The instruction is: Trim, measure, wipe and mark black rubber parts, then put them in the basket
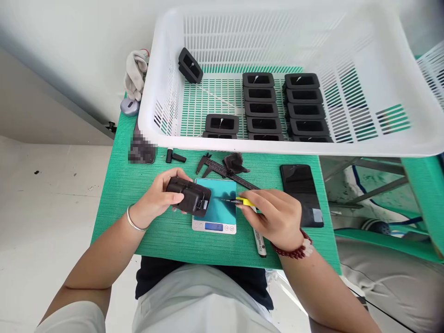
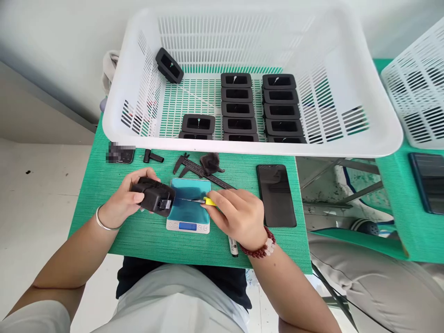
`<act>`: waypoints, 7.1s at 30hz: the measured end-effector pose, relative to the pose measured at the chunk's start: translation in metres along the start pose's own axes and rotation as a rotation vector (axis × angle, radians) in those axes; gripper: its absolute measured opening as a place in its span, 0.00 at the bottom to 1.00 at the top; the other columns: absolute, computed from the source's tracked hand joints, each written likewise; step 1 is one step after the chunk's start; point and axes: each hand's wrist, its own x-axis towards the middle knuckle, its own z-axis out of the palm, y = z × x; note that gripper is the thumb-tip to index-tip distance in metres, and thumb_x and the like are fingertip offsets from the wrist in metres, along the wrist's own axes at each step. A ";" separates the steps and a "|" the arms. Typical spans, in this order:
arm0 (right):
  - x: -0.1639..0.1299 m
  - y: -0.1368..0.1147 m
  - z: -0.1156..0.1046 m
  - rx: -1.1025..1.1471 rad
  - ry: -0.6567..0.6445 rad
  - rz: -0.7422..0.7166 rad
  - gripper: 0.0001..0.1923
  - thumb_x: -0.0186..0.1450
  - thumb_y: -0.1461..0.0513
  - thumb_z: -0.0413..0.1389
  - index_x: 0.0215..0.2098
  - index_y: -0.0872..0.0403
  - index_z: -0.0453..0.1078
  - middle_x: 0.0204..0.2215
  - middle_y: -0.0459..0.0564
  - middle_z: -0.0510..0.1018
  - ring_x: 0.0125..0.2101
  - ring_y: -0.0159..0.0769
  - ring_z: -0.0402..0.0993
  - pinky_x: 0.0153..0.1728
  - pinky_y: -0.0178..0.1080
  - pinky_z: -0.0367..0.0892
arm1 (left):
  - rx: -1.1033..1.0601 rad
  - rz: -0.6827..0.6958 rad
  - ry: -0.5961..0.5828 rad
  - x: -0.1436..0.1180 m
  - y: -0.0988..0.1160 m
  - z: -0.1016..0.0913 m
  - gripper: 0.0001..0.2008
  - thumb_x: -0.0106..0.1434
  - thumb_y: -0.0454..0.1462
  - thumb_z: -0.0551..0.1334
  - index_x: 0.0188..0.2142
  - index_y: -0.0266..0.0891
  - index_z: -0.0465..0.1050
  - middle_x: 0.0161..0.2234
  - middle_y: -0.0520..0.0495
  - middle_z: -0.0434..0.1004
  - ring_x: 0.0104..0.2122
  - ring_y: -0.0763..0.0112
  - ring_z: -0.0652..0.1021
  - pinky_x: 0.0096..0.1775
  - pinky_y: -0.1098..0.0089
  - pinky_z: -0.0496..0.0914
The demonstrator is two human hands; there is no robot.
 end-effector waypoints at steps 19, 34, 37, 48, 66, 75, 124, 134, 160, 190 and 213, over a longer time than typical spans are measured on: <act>0.002 0.003 0.004 0.002 -0.037 -0.045 0.05 0.67 0.61 0.57 0.37 0.56 0.71 0.25 0.47 0.80 0.22 0.29 0.73 0.24 0.34 0.64 | 0.054 -0.022 -0.045 -0.001 0.001 -0.004 0.23 0.46 0.45 0.74 0.35 0.38 0.66 0.24 0.53 0.75 0.18 0.76 0.74 0.18 0.79 0.65; 0.000 -0.002 0.006 0.035 -0.039 -0.089 0.05 0.67 0.61 0.58 0.39 0.55 0.71 0.26 0.46 0.80 0.24 0.29 0.72 0.25 0.35 0.63 | -0.016 -0.067 0.118 0.001 -0.003 0.000 0.21 0.47 0.43 0.71 0.36 0.39 0.66 0.24 0.54 0.75 0.17 0.73 0.76 0.15 0.78 0.64; 0.001 -0.002 0.006 0.011 -0.038 -0.065 0.05 0.67 0.62 0.58 0.39 0.56 0.70 0.26 0.46 0.80 0.23 0.29 0.72 0.25 0.35 0.62 | -0.025 -0.071 0.083 0.001 -0.004 0.001 0.21 0.47 0.44 0.71 0.36 0.39 0.66 0.24 0.54 0.75 0.16 0.75 0.74 0.16 0.77 0.66; 0.000 -0.002 0.007 0.026 -0.045 -0.077 0.05 0.67 0.62 0.58 0.39 0.56 0.69 0.26 0.46 0.80 0.23 0.29 0.73 0.24 0.34 0.62 | -0.054 -0.055 0.101 0.002 -0.007 -0.001 0.20 0.47 0.43 0.71 0.35 0.38 0.67 0.24 0.52 0.76 0.16 0.74 0.74 0.15 0.77 0.65; 0.002 -0.001 0.002 0.014 -0.025 -0.065 0.04 0.67 0.62 0.58 0.38 0.56 0.69 0.25 0.47 0.80 0.22 0.29 0.74 0.24 0.34 0.63 | -0.073 -0.022 0.079 0.000 -0.005 -0.004 0.19 0.48 0.43 0.72 0.36 0.39 0.69 0.24 0.54 0.76 0.17 0.74 0.76 0.15 0.79 0.67; 0.001 0.004 0.002 -0.096 0.013 0.038 0.04 0.65 0.63 0.60 0.37 0.55 0.69 0.24 0.47 0.80 0.22 0.30 0.74 0.23 0.34 0.63 | -0.028 -0.024 -0.022 -0.002 -0.004 0.001 0.21 0.48 0.44 0.73 0.36 0.38 0.68 0.26 0.53 0.77 0.18 0.74 0.77 0.16 0.79 0.68; 0.003 -0.005 0.008 -0.037 -0.077 -0.050 0.05 0.66 0.61 0.59 0.38 0.55 0.72 0.26 0.46 0.81 0.24 0.29 0.74 0.26 0.35 0.63 | -0.168 0.002 0.261 0.002 -0.010 0.001 0.22 0.45 0.44 0.77 0.33 0.36 0.71 0.28 0.51 0.74 0.25 0.76 0.76 0.25 0.77 0.71; 0.003 -0.008 0.010 0.010 -0.094 -0.072 0.05 0.67 0.61 0.58 0.37 0.55 0.73 0.26 0.46 0.80 0.24 0.28 0.72 0.28 0.34 0.64 | -0.183 0.005 0.301 0.001 -0.008 0.001 0.23 0.45 0.43 0.77 0.32 0.37 0.68 0.28 0.53 0.75 0.24 0.76 0.76 0.25 0.77 0.71; 0.004 -0.010 0.011 -0.077 -0.068 -0.042 0.06 0.66 0.61 0.59 0.37 0.56 0.71 0.26 0.46 0.81 0.23 0.29 0.73 0.26 0.34 0.62 | -0.184 0.036 0.382 0.000 -0.005 0.006 0.20 0.49 0.41 0.75 0.32 0.38 0.67 0.29 0.53 0.75 0.27 0.75 0.77 0.28 0.75 0.72; 0.002 -0.007 0.010 0.010 -0.101 -0.073 0.06 0.67 0.61 0.58 0.39 0.57 0.70 0.26 0.46 0.80 0.24 0.29 0.74 0.26 0.35 0.63 | -0.169 -0.033 0.208 -0.001 -0.003 0.007 0.20 0.48 0.42 0.75 0.32 0.37 0.67 0.25 0.54 0.72 0.22 0.78 0.74 0.22 0.78 0.70; 0.001 -0.005 0.008 0.105 -0.098 -0.116 0.06 0.68 0.61 0.57 0.40 0.56 0.70 0.28 0.48 0.81 0.26 0.30 0.74 0.27 0.35 0.64 | -0.127 -0.150 -0.003 -0.003 -0.002 0.006 0.21 0.50 0.45 0.74 0.33 0.37 0.67 0.24 0.54 0.72 0.21 0.78 0.72 0.22 0.78 0.68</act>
